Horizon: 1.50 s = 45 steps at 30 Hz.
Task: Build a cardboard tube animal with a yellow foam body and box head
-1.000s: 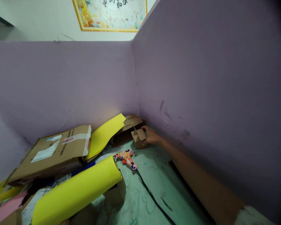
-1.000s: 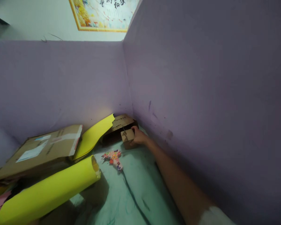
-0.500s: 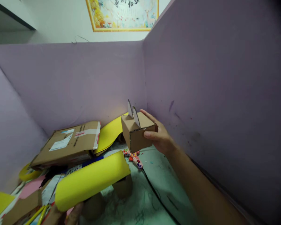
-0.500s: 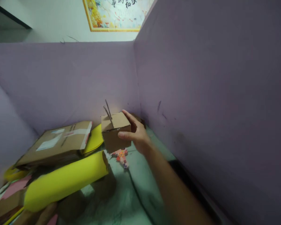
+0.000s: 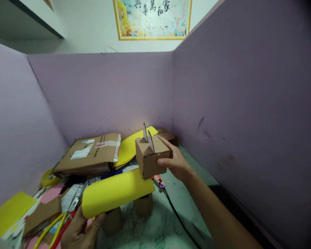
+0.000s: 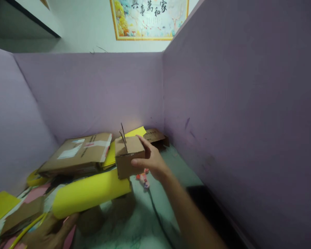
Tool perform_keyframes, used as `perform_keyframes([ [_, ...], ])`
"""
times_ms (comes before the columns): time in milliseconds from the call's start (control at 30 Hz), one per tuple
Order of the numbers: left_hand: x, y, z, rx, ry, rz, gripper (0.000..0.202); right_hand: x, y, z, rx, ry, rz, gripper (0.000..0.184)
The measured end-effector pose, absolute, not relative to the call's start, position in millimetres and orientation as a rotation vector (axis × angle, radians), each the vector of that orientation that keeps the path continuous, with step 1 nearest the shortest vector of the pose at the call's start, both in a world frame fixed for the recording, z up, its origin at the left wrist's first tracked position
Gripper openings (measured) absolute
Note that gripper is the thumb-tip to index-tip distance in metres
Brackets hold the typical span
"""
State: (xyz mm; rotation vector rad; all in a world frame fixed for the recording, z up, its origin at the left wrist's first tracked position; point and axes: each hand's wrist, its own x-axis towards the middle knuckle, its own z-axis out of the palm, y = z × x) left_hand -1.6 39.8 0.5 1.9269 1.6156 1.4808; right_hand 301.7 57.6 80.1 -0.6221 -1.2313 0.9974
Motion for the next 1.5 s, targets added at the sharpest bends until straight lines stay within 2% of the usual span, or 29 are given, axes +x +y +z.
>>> perform_keyframes([
  [100, 2, 40, 5, 1.910, 1.587, 1.471, 0.040, 305, 57, 84, -0.652, -1.267, 0.966, 0.090],
  [267, 6, 42, 4, 1.818, 1.544, 1.543, 0.034, 305, 54, 90, -0.711, -1.325, 0.955, 0.092],
  [433, 4, 43, -9, 1.719, 1.473, 1.485, 0.043, 304, 53, 94, -0.742, -1.351, 0.939, 0.094],
  [867, 5, 40, -8, 1.739, 1.394, 1.455, 0.043, 304, 55, 92, -0.798, -1.367, 0.900, 0.095],
  [1067, 10, 30, -2, 1.713, 1.329, 1.416, 0.056, 302, 51, 97, -0.824, -1.376, 0.876, 0.092],
  [1500, 9, 29, -5, 1.713, 1.418, 1.403, 0.049, 300, 49, 99, -0.869, -1.389, 0.806, 0.088],
])
